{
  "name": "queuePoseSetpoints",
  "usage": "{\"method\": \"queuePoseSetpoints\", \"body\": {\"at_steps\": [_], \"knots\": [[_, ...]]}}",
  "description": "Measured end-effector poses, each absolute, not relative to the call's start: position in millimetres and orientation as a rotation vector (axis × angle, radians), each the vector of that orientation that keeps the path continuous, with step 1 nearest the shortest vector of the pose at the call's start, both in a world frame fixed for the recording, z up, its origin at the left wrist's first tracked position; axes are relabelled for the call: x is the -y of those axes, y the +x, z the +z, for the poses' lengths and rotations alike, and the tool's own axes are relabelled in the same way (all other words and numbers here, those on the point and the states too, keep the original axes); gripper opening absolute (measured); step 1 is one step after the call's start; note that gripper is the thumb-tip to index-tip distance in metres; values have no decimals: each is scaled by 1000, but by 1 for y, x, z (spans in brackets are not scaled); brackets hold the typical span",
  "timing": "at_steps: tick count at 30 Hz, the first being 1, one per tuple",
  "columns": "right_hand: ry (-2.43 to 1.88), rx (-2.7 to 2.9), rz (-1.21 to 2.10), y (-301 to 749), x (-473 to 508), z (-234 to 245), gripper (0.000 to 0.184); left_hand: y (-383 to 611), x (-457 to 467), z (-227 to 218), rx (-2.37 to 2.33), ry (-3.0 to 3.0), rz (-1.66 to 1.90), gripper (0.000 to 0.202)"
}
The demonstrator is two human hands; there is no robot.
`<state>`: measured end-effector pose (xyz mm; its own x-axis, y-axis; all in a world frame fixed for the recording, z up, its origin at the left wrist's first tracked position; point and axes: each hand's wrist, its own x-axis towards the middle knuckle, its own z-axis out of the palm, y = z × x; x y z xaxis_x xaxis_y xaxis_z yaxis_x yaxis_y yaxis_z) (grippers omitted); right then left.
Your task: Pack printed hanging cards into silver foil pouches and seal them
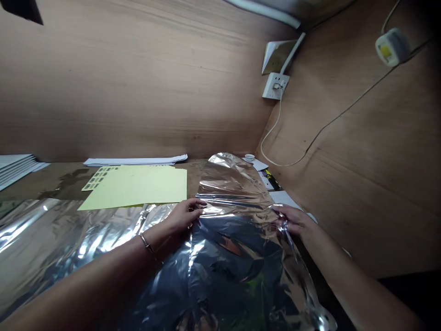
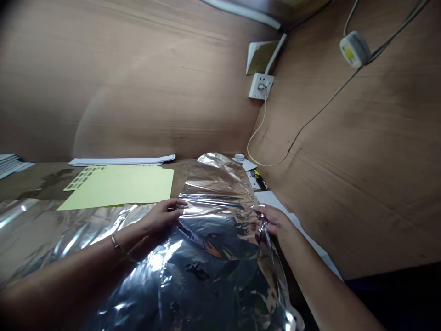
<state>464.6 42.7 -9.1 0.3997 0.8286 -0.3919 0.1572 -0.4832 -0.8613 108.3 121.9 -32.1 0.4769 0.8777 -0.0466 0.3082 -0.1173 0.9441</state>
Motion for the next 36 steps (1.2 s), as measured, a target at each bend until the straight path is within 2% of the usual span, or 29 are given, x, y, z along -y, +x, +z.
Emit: {"method": "queuePoseSetpoints", "body": {"at_steps": [7,9,12,14,17,19,23,28,32,36], "knots": [[-2279,1105,454,460,-64,-23,22,110,-120,-30,-1169,1836,667,26],[-2370,1200,225,455,-60,-19,27,108,-118,-22,-1221,1908,616,23],[-2392,1400,-41,438,-50,-10,39,109,-110,-6,-1337,2062,555,36],[-2333,1602,-146,421,-45,-7,41,115,-103,1,-1366,2356,563,44],[-2262,1918,-152,401,-42,-15,44,125,-98,-5,-1111,2827,492,44],[-2309,2021,-115,396,-41,-25,53,128,-100,-18,-1016,2866,363,50],[-2493,1985,-164,401,-39,-41,69,123,-106,-41,-1120,2764,207,65],[-2532,2104,-112,412,-41,-38,69,120,-106,-46,-1158,2723,208,71],[-2579,2066,-217,405,-32,-26,63,124,-105,-41,-1175,2696,200,73],[-2290,2336,-129,379,2,-39,66,119,-85,-28,-1222,2652,220,70]]}}
